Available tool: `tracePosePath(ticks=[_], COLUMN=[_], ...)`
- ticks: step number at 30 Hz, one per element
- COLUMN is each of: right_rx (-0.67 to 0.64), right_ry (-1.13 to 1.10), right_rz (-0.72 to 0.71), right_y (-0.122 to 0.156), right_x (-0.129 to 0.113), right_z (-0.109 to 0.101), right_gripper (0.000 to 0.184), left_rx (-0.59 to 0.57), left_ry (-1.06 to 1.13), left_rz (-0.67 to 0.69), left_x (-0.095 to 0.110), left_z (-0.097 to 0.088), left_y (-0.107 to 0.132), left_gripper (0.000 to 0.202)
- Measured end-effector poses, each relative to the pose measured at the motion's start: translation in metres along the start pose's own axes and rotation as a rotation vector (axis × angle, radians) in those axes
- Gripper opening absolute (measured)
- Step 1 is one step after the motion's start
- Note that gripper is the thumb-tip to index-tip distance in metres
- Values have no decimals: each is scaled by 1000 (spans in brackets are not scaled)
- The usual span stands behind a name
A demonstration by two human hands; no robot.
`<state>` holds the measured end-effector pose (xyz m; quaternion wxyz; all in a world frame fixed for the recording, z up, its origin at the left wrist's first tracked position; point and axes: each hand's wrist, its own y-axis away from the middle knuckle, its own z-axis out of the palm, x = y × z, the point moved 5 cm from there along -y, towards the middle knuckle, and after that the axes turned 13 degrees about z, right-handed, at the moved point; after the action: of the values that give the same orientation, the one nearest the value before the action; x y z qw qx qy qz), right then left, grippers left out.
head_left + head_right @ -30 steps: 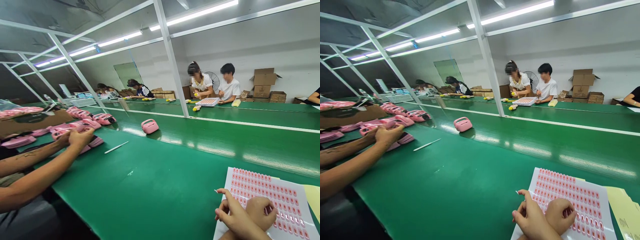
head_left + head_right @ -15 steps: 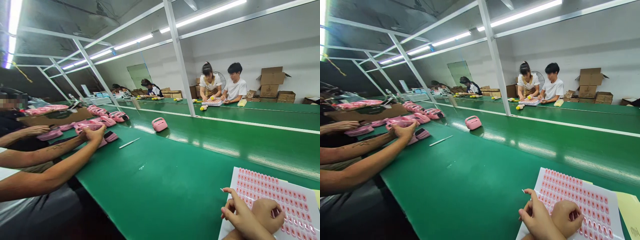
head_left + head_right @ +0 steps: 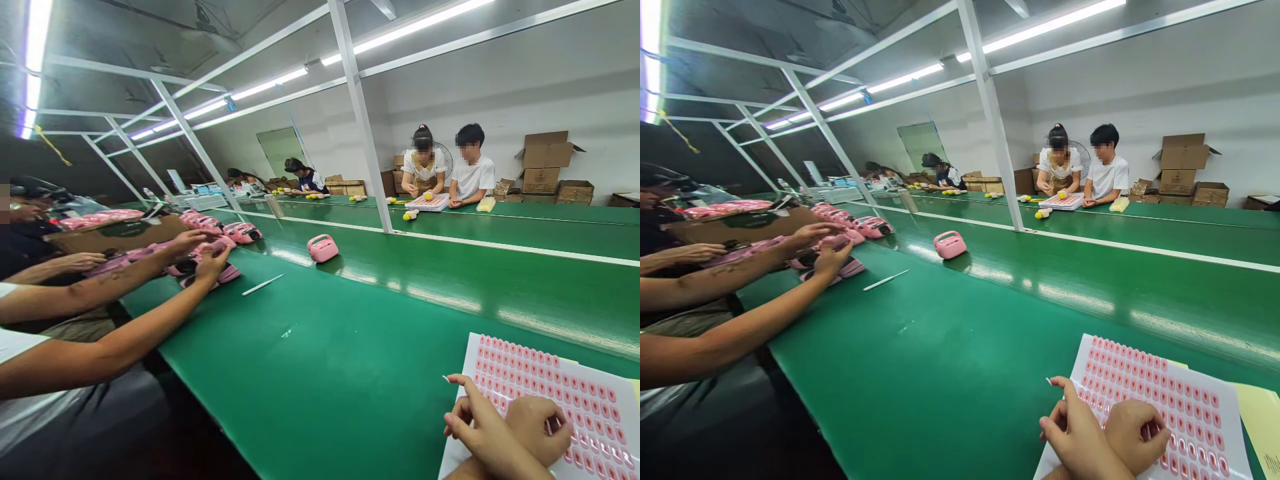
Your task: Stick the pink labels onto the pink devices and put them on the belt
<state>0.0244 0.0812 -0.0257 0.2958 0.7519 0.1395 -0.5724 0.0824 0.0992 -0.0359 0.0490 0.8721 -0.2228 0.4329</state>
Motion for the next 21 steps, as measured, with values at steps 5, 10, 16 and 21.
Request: tracePosePath(ticks=[5, 10, 16, 21], right_rx=[-8, -13, 0, 0], right_ry=[-8, -9, -2, -28], right_rz=[-2, -5, -9, -20], right_y=[1, 0, 0, -2], right_x=[-1, 0, -1, 3], right_z=[1, 1, 0, 1], right_gripper=[50, 49, 47, 46], left_rx=[-2, -9, -5, -14], left_ry=[-18, -30, -33, -32], left_rz=[2, 16, 27, 23], left_x=[-1, -4, -5, -5], left_z=[1, 3, 4, 4], left_y=[1, -1, 0, 1], left_gripper=[17, 17, 17, 17])
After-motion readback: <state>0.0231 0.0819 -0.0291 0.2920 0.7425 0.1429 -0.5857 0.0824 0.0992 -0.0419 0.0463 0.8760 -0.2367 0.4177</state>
